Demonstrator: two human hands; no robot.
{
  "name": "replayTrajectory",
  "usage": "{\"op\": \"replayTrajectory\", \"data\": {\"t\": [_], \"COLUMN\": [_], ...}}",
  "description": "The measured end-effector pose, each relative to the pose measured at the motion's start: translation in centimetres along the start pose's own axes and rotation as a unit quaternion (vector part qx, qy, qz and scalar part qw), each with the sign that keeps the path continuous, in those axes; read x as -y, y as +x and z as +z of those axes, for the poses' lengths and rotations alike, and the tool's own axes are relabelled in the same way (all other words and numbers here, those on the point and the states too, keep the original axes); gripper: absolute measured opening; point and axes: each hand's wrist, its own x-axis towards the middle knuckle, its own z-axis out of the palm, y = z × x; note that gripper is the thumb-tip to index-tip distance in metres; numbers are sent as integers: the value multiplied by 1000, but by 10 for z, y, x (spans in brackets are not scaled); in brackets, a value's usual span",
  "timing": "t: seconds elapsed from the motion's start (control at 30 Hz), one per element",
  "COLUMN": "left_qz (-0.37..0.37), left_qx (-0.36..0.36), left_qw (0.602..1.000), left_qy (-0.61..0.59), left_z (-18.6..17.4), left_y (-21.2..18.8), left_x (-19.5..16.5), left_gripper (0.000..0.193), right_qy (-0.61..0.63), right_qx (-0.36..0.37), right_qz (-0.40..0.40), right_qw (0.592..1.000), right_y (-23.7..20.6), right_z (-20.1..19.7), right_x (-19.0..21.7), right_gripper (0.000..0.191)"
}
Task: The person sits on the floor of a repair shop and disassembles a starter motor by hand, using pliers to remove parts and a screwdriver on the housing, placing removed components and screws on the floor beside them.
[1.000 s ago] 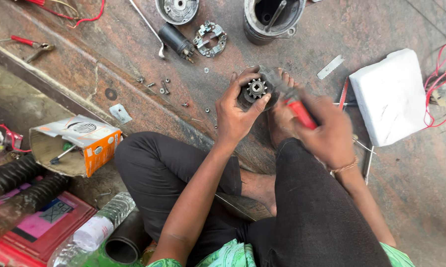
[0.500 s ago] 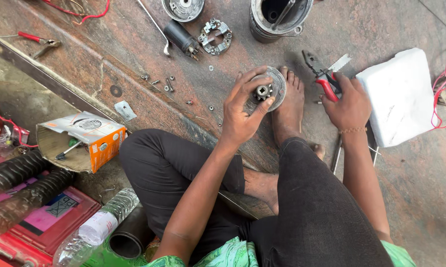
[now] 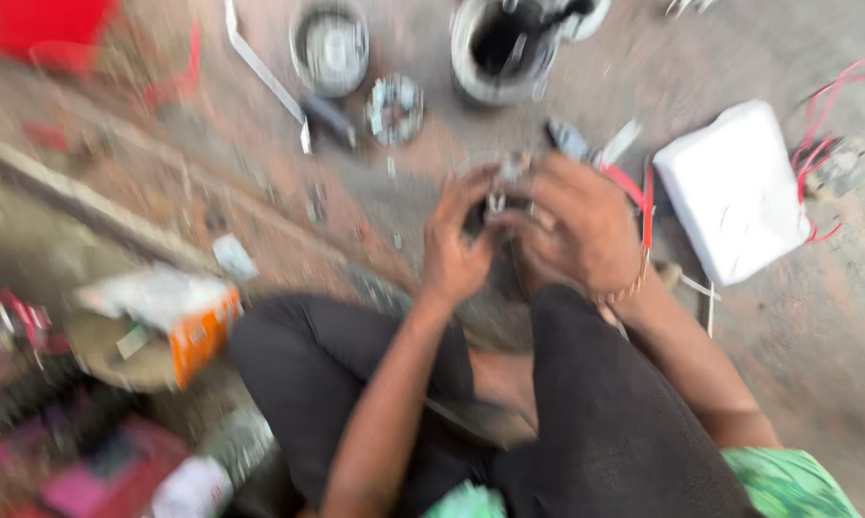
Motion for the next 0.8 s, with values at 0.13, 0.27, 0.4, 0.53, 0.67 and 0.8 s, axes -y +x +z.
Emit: {"op": "replayTrajectory", "data": {"t": [0.13, 0.27, 0.4, 0.53, 0.67, 0.8], "left_qz": [21, 54, 48, 83, 108, 145], "left_qx": [-9, -38, -48, -74, -92, -120], "left_qw": [1000, 998, 998, 994, 990, 982], "left_qy": [14, 16, -5, -1, -7, 17], "left_z": [0, 0, -8, -8, -6, -8], "left_y": [1, 1, -10, -20, -32, -35], "left_x": [-6, -16, -21, -26, -31, -28], "left_gripper": [36, 40, 46, 41, 35, 34], "right_qy": [64, 26, -69, -356, -394, -444], "right_qx": [-12, -59, 79, 233, 307, 379], "right_qz": [45, 79, 89, 142, 101, 90], "right_qw": [997, 995, 991, 894, 860, 807], "right_y": [7, 16, 20, 31, 51, 58], "right_z": [-1, -3, -8, -4, 2, 3], "right_x": [15, 42, 60, 59, 49, 51], "right_gripper": [30, 31, 28, 48, 56, 54]}}
